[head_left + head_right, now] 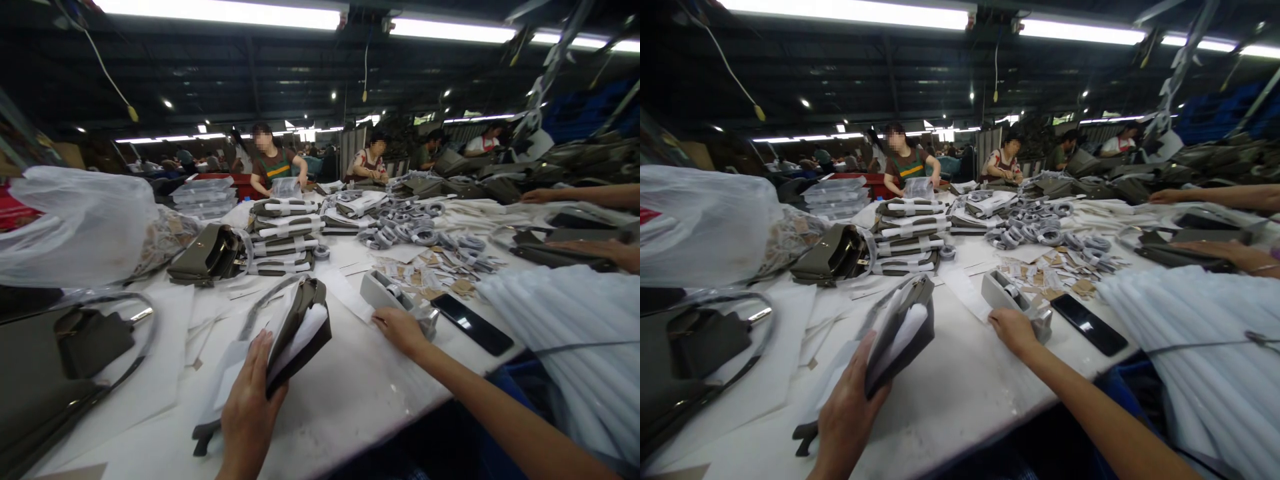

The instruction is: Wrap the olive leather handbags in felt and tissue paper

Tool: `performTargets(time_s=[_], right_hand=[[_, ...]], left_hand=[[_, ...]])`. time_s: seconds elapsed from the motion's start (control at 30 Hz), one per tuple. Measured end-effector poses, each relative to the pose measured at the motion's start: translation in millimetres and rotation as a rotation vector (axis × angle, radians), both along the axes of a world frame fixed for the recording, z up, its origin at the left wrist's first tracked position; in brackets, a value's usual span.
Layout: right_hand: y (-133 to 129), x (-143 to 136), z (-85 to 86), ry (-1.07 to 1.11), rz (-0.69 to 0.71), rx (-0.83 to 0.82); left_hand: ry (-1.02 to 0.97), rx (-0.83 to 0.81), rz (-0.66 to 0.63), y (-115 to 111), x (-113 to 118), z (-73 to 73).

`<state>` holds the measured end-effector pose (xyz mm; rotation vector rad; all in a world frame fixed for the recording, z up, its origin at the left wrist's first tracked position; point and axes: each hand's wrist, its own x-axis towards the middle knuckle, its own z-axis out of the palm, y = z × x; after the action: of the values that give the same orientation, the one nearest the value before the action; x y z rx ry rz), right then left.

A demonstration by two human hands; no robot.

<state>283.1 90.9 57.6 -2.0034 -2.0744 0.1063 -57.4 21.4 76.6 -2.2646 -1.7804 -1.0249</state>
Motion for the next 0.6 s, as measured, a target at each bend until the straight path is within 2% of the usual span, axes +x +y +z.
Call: performTargets(time_s=[0.17,0.37,0.47,0.6], right_hand=[[-0.2,-5.4,14.2,0.007,-0.028,0.006],[7.9,-34.0,30.5,0.017,0.059,0.016],[-4.4,-63.4,27.0,0.019,0.171,-0.056],[-35.3,-95.3,11.5,0.088,0.332,-0.201]], left_hand=[[-0.009,0.008,-0.003,2.3,-1.4,-5.2],[0.001,0.037,-0.027,5.6,-3.4,-11.6],[0.006,0.022,-0.024,5.5,-2.4,-9.5],[0.028,0.032,-0.033,6.1,0.1,-9.1]])
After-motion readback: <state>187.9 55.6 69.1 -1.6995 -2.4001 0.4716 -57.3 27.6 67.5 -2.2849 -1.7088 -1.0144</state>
